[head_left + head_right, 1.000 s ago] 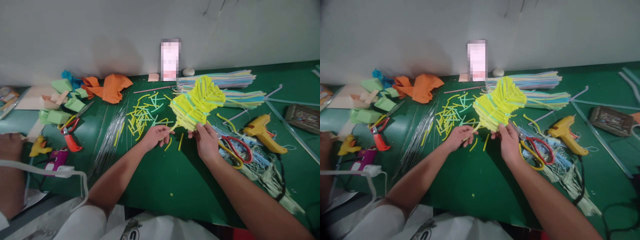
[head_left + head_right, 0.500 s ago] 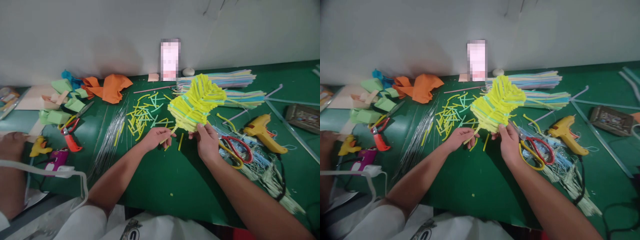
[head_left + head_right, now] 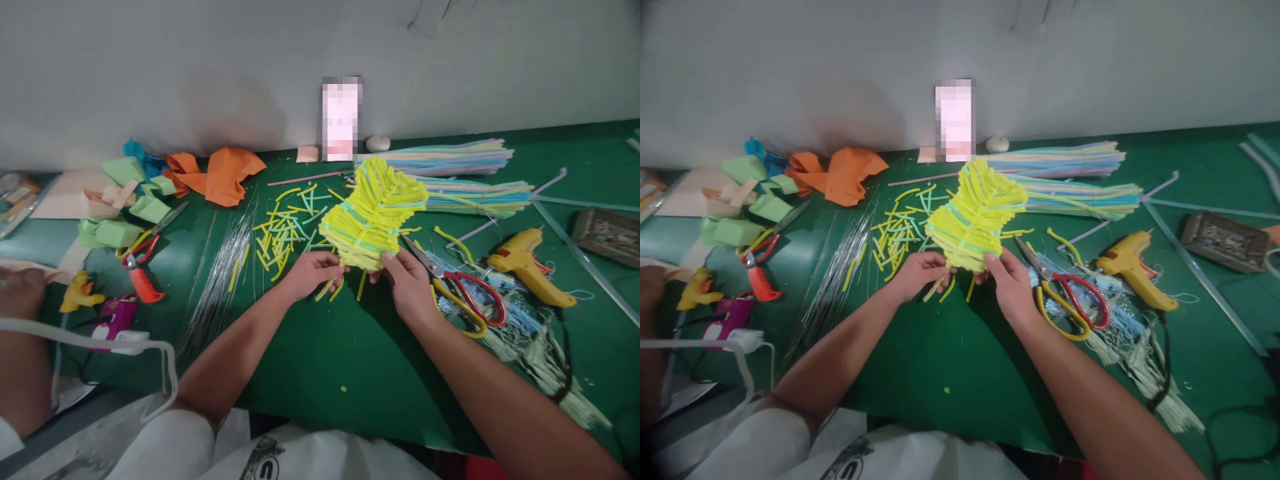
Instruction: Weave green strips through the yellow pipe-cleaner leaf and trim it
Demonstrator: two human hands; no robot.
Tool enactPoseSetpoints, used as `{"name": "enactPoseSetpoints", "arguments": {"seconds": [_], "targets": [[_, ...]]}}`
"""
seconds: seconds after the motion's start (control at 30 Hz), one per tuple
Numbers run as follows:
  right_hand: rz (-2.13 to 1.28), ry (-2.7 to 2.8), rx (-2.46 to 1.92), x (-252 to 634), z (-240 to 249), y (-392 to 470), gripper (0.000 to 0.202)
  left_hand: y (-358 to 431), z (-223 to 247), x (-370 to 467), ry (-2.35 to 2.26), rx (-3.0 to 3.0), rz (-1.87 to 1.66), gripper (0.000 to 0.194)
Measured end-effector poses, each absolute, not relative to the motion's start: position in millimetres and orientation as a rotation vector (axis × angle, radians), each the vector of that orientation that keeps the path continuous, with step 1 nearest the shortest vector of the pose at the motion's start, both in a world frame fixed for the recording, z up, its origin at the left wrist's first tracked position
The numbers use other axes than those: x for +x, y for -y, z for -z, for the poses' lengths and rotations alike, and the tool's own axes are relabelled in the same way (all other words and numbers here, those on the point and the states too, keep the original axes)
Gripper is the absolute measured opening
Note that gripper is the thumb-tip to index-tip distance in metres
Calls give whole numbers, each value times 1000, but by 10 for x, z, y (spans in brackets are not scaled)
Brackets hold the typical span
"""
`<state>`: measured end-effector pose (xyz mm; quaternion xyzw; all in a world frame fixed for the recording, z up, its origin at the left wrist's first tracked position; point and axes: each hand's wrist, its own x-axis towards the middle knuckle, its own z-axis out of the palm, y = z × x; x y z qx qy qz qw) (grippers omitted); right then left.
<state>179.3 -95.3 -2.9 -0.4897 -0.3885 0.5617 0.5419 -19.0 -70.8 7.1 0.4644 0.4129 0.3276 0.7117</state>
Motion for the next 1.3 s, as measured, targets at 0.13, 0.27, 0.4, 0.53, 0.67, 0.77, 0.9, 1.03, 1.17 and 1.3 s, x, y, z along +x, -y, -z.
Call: {"name": "enactPoseSetpoints", "arguments": {"seconds": [0.13, 0.27, 0.4, 0.53, 0.67, 0.77, 0.9, 1.03, 1.17, 1.3], "targets": [[-1332, 931, -1179, 1799, 29, 958, 26, 697, -83, -208, -932, 1040, -680, 33], [-1330, 933, -1178, 1799, 37, 958, 26, 695, -81, -222, -930, 1072, -627, 34], [-1336, 920, -1180, 1792, 21, 955, 25, 699, -56, -211, -934, 1021, -714, 36], [-1349, 897, -1165, 1794, 8, 958, 23, 681, -7, -195, -903, 922, -837, 41], [-1348, 915, -1165, 1809, 29, 970, 24, 663, 11, -190, -868, 892, -926, 39], [-1351, 911, -1175, 1813, 48, 978, 26, 663, 4, -192, -876, 869, -939, 40], [-1353, 905, -1189, 1812, 60, 977, 28, 665, -4, -201, -918, 820, -927, 41], [-1350, 919, -1196, 1816, 72, 970, 30, 659, -3, -210, -930, 801, -926, 37], [-1352, 901, -1181, 1824, 94, 970, 31, 653, -5, -211, -912, 780, -935, 35], [-1345, 907, -1182, 1831, 115, 970, 31, 649, -11, -209, -911, 782, -926, 34]]}}
